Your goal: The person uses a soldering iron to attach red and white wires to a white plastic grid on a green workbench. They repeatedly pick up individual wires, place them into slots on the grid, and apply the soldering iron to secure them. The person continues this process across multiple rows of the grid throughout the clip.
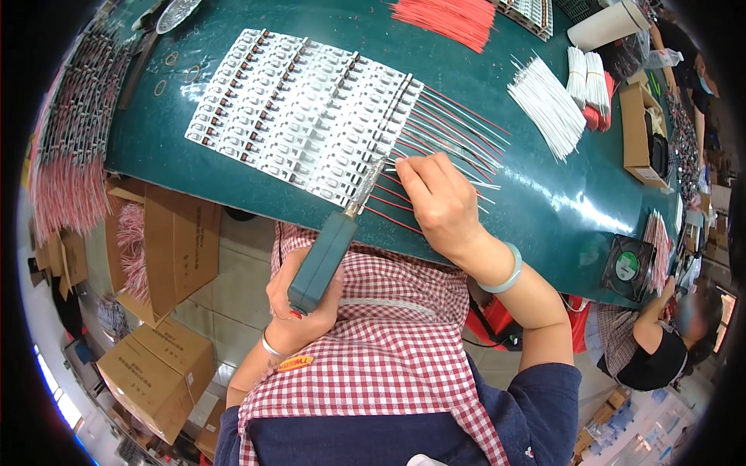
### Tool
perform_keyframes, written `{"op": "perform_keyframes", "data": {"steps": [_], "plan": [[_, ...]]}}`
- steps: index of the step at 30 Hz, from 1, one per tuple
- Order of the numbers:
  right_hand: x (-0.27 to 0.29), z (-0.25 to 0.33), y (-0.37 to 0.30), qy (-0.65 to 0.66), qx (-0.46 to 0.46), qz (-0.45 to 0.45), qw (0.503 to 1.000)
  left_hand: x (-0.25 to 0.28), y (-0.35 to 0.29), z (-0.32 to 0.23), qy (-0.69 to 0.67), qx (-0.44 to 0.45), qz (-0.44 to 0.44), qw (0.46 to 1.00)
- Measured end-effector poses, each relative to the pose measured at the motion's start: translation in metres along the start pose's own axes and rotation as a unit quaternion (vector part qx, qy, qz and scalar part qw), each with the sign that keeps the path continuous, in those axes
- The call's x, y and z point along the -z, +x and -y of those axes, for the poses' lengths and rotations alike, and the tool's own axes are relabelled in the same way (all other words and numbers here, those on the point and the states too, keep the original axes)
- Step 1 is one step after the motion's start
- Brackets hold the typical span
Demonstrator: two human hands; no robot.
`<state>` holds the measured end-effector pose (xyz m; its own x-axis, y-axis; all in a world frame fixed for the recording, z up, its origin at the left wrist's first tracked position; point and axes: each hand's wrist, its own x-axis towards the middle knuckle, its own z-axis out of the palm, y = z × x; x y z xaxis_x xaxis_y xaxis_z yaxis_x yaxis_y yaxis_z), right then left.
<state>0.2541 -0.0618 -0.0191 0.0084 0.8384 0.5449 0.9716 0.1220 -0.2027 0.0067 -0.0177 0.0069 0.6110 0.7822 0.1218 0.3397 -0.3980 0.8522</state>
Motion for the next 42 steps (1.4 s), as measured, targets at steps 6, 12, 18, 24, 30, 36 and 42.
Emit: {"op": "perform_keyframes", "data": {"steps": [6,12,18,24,30,36,42], "plan": [[0.002,0.001,0.0,-0.004,-0.004,0.007,1.0,0.002,-0.005,0.002,0.009,-0.017,-0.008,1.0],[-0.001,0.001,-0.001,-0.01,-0.005,0.003,1.0,0.005,-0.015,0.011,0.022,-0.032,-0.016,0.999],[0.002,0.001,0.001,-0.001,0.02,-0.049,0.999,0.006,-0.015,0.009,0.009,-0.031,-0.031,0.999],[0.003,0.008,-0.005,0.022,0.001,-0.014,1.0,0.006,-0.019,0.012,0.018,-0.038,-0.027,0.999],[0.001,0.008,-0.005,0.012,0.004,-0.011,1.0,0.007,-0.016,0.009,0.004,-0.029,-0.017,0.999],[0.001,0.009,-0.006,0.005,0.003,-0.004,1.0,0.005,-0.012,0.007,0.008,-0.038,-0.008,0.999],[0.001,0.009,-0.006,-0.001,0.005,0.0,1.0,0.003,-0.015,0.006,0.016,-0.014,-0.014,1.0]]}}
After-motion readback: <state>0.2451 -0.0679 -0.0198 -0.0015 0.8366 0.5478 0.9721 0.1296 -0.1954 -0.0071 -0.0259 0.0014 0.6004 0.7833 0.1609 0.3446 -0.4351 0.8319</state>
